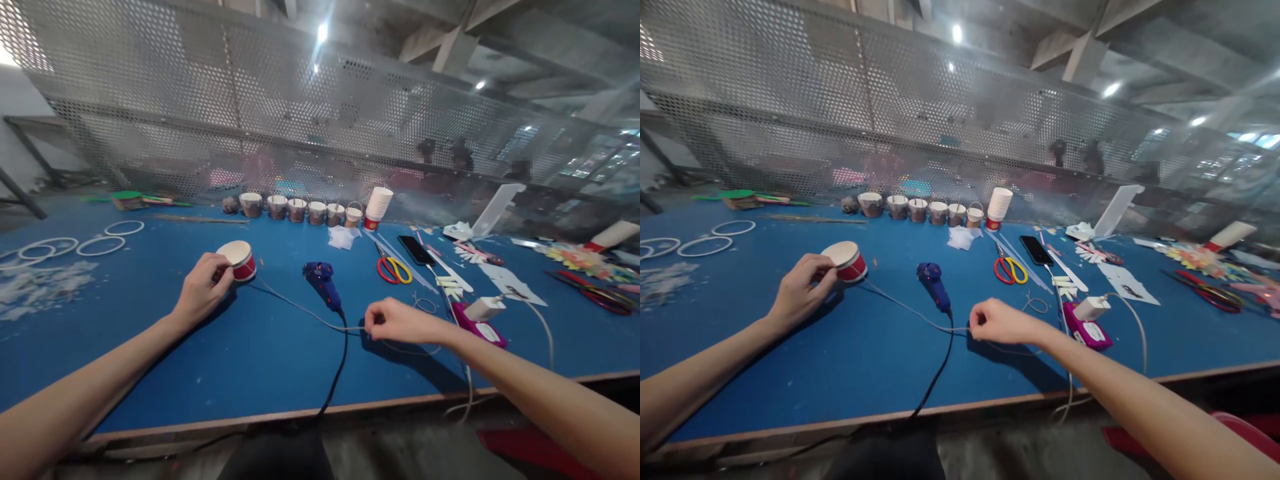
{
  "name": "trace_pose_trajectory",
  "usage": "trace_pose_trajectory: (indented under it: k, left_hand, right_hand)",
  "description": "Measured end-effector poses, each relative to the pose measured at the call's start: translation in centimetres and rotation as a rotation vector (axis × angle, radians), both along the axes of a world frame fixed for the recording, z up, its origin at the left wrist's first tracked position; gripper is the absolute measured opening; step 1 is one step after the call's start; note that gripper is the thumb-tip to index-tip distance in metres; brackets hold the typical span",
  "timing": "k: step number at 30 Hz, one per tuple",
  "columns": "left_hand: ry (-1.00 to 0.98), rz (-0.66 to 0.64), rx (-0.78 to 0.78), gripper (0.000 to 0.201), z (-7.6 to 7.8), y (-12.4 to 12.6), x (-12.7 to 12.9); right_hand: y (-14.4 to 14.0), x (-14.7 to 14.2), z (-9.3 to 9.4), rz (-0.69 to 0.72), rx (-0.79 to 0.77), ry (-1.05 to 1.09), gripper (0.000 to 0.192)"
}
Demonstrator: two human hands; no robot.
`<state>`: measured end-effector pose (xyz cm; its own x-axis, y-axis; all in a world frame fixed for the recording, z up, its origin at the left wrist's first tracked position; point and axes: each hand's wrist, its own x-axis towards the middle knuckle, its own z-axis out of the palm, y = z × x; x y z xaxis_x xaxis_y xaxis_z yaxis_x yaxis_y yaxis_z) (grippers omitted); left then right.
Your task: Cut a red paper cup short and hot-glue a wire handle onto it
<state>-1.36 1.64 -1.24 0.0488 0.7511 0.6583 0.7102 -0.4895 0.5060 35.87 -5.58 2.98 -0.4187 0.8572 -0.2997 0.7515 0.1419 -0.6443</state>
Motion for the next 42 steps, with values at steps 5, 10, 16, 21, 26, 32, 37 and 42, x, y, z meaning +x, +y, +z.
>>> trace_pose_trajectory:
  k: [5, 10, 16, 21, 26, 32, 37, 42]
  left_hand:
    - [-0.073, 0.001, -0.003, 0.013, 0.3, 0.0, 0.3]
    - [-0.152, -0.003, -0.014, 0.012, 1.5, -0.6, 0.9]
    - [-0.248, 0.090, -0.105, 0.011, 2.7, -0.9, 0.5]
    - [-0.376, 0.084, -0.227, 0.012, 3.7, -0.2, 1.4]
    - [-0.444, -0.028, -0.387, 0.016, 4.0, -0.2, 4.0]
    - [-0.530, -0.153, -0.507, 0.018, 3.3, -0.9, 6.2]
    - [-0.557, -0.194, -0.555, 0.016, 2.4, -1.4, 6.0]
    - [-0.530, -0.222, -0.572, 0.018, 1.9, -2.0, 6.0]
  right_hand:
    - [5.9, -1.1, 5.8, -0.230, -0.014, 0.659, 0.014]
    - [8.4, -1.5, 9.0, -0.318, 0.094, 0.995, 0.020]
    - [2.9, 1.5, 8.0, 0.047, -0.187, 0.623, 0.015]
    - [3.0, 2.1, 5.3, 0.007, 0.129, -0.268, 0.032]
    - [6.1, -1.9, 0.2, -0.157, 0.187, -0.041, 0.035]
    - [7.0, -7.7, -4.2, -0.237, 0.176, 0.200, 0.024]
    - [6.8, -8.2, -5.0, -0.377, 0.174, 0.517, 0.028]
    - [4.6, -7.9, -3.6, -0.352, 0.095, 0.675, 0.033]
